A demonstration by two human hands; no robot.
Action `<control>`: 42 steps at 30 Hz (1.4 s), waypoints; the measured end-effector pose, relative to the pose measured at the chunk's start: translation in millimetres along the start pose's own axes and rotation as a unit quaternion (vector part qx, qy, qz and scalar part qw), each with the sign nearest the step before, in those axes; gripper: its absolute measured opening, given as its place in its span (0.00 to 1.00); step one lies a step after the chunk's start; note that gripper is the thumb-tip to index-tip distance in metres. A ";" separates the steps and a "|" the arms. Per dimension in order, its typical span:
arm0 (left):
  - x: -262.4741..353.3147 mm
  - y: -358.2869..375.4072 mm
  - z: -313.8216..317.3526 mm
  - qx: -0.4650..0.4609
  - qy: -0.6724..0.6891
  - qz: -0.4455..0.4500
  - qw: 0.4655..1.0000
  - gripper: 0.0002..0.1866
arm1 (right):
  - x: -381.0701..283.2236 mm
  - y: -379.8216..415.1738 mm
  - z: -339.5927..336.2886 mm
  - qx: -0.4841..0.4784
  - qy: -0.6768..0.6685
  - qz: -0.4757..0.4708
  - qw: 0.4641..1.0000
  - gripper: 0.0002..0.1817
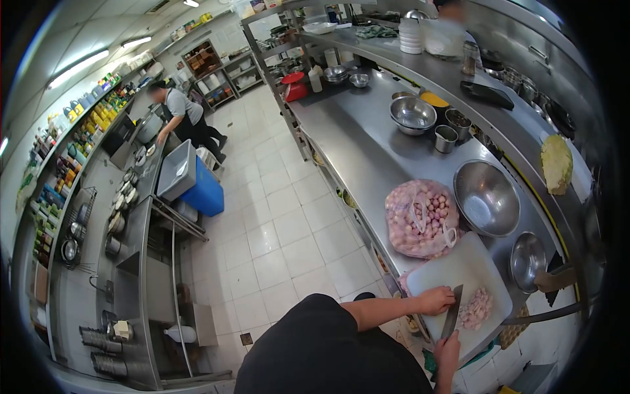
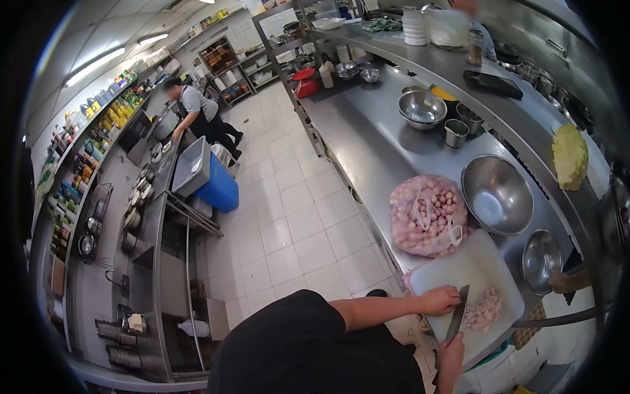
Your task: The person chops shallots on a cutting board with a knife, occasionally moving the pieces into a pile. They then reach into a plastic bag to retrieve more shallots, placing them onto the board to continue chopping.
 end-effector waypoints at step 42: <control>13.5 -5.9 -7.8 -0.075 -0.072 0.018 0.994 0.11 | -18.2 15.7 -22.5 -0.022 -0.005 0.025 0.999 0.13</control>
Point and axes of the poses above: each hand's wrist, its own y-axis away from the middle knuckle, its own z-axis out of the palm, x = y × z, the point moved 10 cm from there along -y, towards the middle knuckle, and after that the axes turned 6 degrees about -x, right-handed, at the moved point
